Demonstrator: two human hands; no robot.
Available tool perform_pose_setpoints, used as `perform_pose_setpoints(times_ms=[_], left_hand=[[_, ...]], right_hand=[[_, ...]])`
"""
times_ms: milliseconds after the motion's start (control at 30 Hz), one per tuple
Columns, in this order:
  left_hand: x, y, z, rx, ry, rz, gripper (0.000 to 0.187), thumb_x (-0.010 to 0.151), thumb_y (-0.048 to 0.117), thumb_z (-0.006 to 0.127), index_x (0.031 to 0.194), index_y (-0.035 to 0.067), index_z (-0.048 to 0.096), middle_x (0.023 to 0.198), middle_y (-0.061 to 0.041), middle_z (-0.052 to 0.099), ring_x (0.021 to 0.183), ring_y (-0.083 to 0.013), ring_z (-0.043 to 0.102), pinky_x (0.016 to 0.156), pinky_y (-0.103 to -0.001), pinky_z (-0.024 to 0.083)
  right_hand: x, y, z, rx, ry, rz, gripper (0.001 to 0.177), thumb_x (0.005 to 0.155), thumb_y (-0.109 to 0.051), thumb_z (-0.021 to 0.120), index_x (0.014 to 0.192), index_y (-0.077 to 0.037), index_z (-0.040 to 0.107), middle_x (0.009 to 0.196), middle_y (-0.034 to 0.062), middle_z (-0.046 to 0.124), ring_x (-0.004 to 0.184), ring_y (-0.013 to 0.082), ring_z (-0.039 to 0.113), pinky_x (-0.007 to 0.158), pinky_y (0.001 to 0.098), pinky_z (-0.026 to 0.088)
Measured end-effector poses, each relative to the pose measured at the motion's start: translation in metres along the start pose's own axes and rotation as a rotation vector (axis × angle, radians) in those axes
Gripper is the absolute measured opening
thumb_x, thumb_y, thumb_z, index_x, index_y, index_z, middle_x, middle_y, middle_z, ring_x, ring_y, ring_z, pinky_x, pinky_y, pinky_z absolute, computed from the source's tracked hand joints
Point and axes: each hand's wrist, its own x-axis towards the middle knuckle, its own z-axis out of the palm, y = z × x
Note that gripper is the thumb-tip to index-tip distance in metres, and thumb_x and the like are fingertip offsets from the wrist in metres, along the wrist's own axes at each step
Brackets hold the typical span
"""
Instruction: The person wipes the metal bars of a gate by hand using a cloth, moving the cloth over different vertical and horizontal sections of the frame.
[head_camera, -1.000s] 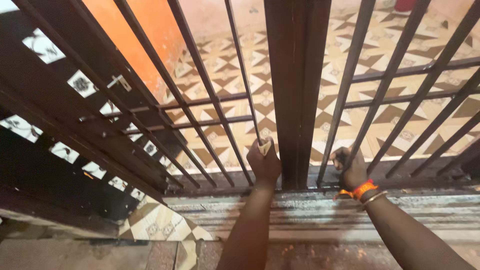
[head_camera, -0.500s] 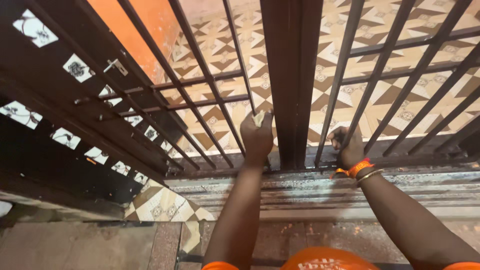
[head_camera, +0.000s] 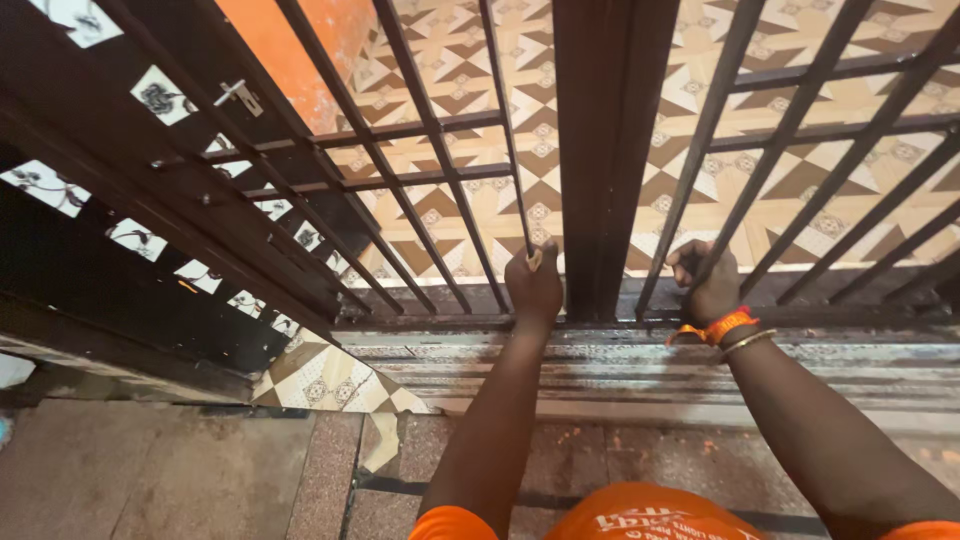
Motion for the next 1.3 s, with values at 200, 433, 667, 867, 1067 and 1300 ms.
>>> perform_pose_setpoints(times_ms=[200, 433, 667, 867, 1067, 1300], left_hand=[[0.047, 0.057, 0.003, -0.142, -0.010, 0.165, 0.032, 0.102, 0.020, 0.064, 0.078, 0.000, 0.059, 0.067, -0.015, 0.052, 0.064, -0.0257, 0.049, 0.060, -0.041, 0.038], [0.010, 0.006, 0.006, 0.082, 0.072, 0.144, 0.027, 0.101, 0.025, 0.061, 0.091, 0.001, 0.066, 0.075, -0.014, 0.064, 0.072, -0.0249, 0.062, 0.066, -0.039, 0.047], [0.012, 0.023, -0.001, 0.074, 0.026, 0.159, 0.031, 0.097, 0.027, 0.068, 0.086, -0.002, 0.068, 0.070, -0.014, 0.065, 0.067, -0.0230, 0.063, 0.065, -0.038, 0.048], [0.046, 0.051, 0.004, -0.237, -0.028, 0.079, 0.035, 0.102, 0.023, 0.067, 0.081, -0.005, 0.061, 0.068, -0.014, 0.055, 0.065, -0.0193, 0.049, 0.059, -0.038, 0.040], [-0.012, -0.023, 0.004, 0.013, 0.001, -0.065, 0.027, 0.097, 0.023, 0.066, 0.087, -0.001, 0.066, 0.068, -0.013, 0.064, 0.063, -0.0211, 0.059, 0.060, -0.038, 0.046], [0.018, 0.019, -0.001, 0.268, 0.050, 0.434, 0.028, 0.102, 0.023, 0.068, 0.088, -0.002, 0.066, 0.074, -0.014, 0.061, 0.072, -0.0233, 0.059, 0.067, -0.039, 0.044]], right_hand=[[-0.001, 0.005, -0.008, -0.108, -0.038, -0.035, 0.065, 0.111, -0.051, 0.039, 0.089, 0.005, 0.065, 0.073, 0.0079, 0.059, 0.065, 0.0120, 0.050, 0.058, 0.0269, 0.037], [-0.001, 0.007, -0.008, -0.032, -0.014, -0.028, 0.065, 0.108, -0.053, 0.038, 0.088, 0.004, 0.063, 0.081, 0.0077, 0.065, 0.066, 0.0123, 0.054, 0.058, 0.0268, 0.039], [0.002, 0.019, -0.015, -0.028, -0.055, -0.041, 0.072, 0.112, -0.058, 0.029, 0.091, 0.002, 0.064, 0.078, 0.0085, 0.062, 0.067, 0.0116, 0.053, 0.059, 0.0257, 0.038], [0.004, 0.015, -0.013, -0.025, -0.032, -0.018, 0.068, 0.111, -0.055, 0.030, 0.090, 0.001, 0.062, 0.082, 0.0087, 0.064, 0.067, 0.0115, 0.053, 0.059, 0.0262, 0.039], [0.000, 0.013, -0.010, -0.020, -0.017, -0.003, 0.061, 0.112, -0.051, 0.032, 0.092, 0.000, 0.059, 0.085, 0.0097, 0.065, 0.068, 0.0120, 0.053, 0.059, 0.0266, 0.039], [0.002, 0.013, -0.008, 0.023, 0.008, -0.021, 0.047, 0.110, -0.042, 0.037, 0.096, -0.003, 0.057, 0.085, 0.0104, 0.065, 0.067, 0.0131, 0.054, 0.059, 0.0277, 0.040]])
